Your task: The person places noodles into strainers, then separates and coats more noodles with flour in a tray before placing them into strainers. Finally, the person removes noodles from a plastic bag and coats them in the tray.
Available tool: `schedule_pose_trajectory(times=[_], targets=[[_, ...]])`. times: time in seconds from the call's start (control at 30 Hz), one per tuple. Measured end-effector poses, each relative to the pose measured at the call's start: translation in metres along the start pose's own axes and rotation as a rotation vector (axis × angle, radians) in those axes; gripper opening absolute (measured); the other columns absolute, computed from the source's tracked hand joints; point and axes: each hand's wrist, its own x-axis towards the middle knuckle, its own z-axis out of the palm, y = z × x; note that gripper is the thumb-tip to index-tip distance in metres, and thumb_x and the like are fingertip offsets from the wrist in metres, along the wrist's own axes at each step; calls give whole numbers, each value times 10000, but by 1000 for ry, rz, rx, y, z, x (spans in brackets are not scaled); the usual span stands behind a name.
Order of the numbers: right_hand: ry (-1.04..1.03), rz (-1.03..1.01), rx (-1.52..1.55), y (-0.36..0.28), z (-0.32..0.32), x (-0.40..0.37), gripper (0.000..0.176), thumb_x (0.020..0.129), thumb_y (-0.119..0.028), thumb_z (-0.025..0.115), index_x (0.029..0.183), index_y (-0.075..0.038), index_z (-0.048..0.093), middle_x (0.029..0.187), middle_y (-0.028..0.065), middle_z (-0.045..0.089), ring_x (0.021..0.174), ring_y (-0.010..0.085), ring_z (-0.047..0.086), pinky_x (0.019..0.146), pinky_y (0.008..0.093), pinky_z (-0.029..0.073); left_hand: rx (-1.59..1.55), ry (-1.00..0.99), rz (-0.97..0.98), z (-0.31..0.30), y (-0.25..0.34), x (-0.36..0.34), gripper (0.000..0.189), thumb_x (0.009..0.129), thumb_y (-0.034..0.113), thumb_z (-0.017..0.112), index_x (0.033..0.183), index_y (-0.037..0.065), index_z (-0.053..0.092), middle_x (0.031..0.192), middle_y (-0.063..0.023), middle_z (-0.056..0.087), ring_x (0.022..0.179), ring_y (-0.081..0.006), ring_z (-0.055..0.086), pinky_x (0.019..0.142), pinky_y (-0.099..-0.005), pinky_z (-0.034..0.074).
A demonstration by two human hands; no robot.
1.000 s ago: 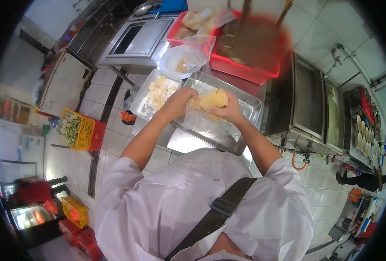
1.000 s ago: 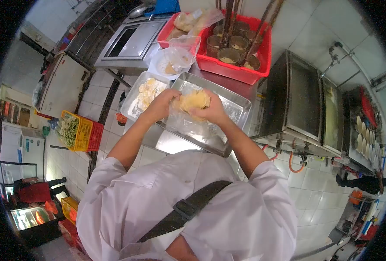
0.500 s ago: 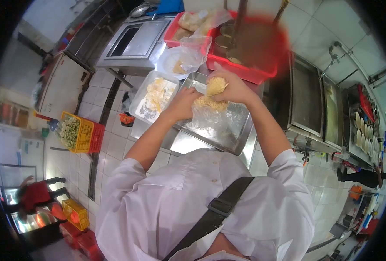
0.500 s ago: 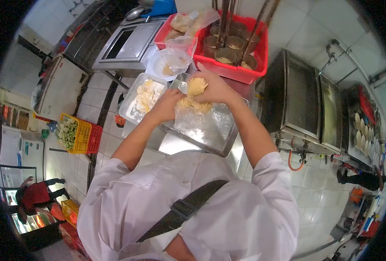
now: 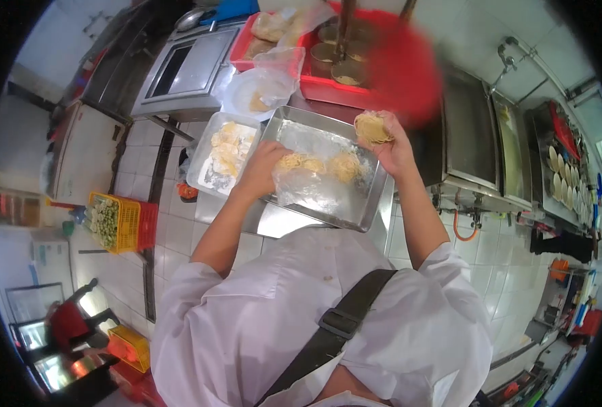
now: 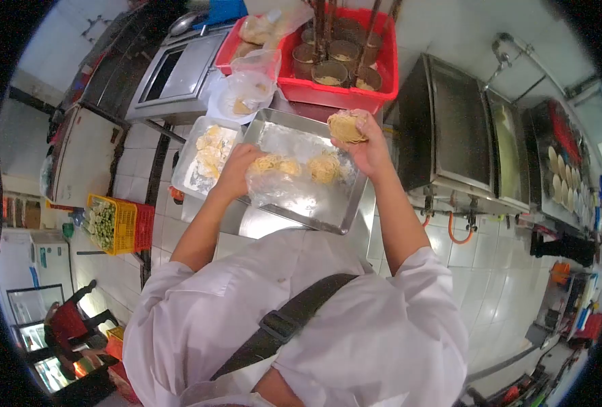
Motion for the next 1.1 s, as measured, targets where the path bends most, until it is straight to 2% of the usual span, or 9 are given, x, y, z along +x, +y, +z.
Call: schedule_pose_trajectory(times=[0.23, 0.4, 0.53, 0.67, 0.8, 0.9, 0.97, 1.07, 1.1], targets=[[-77, 5, -260, -3, -20, -27, 298, 876, -161, 679, 1137, -81, 559, 1102, 102, 643, 1028, 261, 643, 838, 493, 572, -110, 209, -44, 9, -14, -10, 386, 672, 119, 802, 1020, 19, 668, 1009, -139, 609, 970, -320, 595, 871, -377, 482], [-141, 122, -323, 27, -34, -56, 252, 848, -163, 698, 1068, -84, 606, 1030, 65, 660, 976, 202, 641, 790, 379, 551, -215, 315, -177, 11, -17, -8, 349, 703, 68, 789, 1020, 14, 653, 975, -117, 620, 899, -264, 626, 819, -330, 499], [-299, 321, -1506, 62, -45, -61, 420, 739, -326, 785, 1037, -62, 652, 989, 108, 669, 845, 248, 651, 758, 352, 523, -353, 414, -263, 18, -18, -7, 321, 754, 44, 774, 1045, 12, 641, 973, -80, 632, 920, -193, 620, 828, -304, 494], [156, 34, -1736, 81, 5, -57, 637, 727, -303, 777, 1271, -62, 551, 993, 225, 673, 922, 383, 665, 808, 441, 531, -412, 428, -320, 22, -22, -7, 312, 777, 50, 770, 1056, 12, 635, 971, -63, 637, 920, -165, 615, 835, -294, 491], [54, -8, -1800, 106, -28, -10, 709, 750, -290, 767, 1353, -69, 466, 1026, 283, 659, 990, 419, 653, 857, 479, 522, -462, 426, -344, 28, -31, -11, 308, 779, 50, 766, 1055, 14, 634, 955, -58, 635, 908, -160, 612, 831, -292, 489], [-137, -190, -1399, 91, -14, 10, 704, 771, -285, 758, 1369, -71, 454, 1077, 295, 642, 1005, 445, 640, 893, 483, 513, -495, 407, -356, 29, -35, -18, 313, 775, 65, 774, 1050, 16, 633, 962, -56, 631, 905, -162, 609, 827, -299, 489], [-104, 26, -1473, 66, 19, 9, 679, 756, -258, 768, 1356, -110, 489, 1244, 299, 588, 1144, 438, 590, 952, 484, 488, -413, 401, -305, 25, -28, -19, 322, 769, 79, 779, 1045, 12, 628, 967, -81, 627, 902, -186, 613, 829, -310, 487], [-283, -30, -1834, 67, 6, -13, 662, 759, -293, 772, 1346, -112, 525, 1078, 247, 646, 1079, 430, 605, 938, 456, 508, -378, 407, -321, 25, -26, -23, 366, 747, 104, 798, 1055, 6, 625, 1010, -124, 623, 943, -251, 619, 855, -331, 486], [-344, 137, -1885, 64, 8, -31, 645, 748, -288, 777, 1330, -134, 548, 1093, 234, 633, 1083, 426, 599, 941, 458, 507, -376, 413, -322, 24, -25, -25, 366, 747, 104, 798, 1055, 6, 625, 1010, -124, 623, 943, -251, 619, 855, -331, 486]])
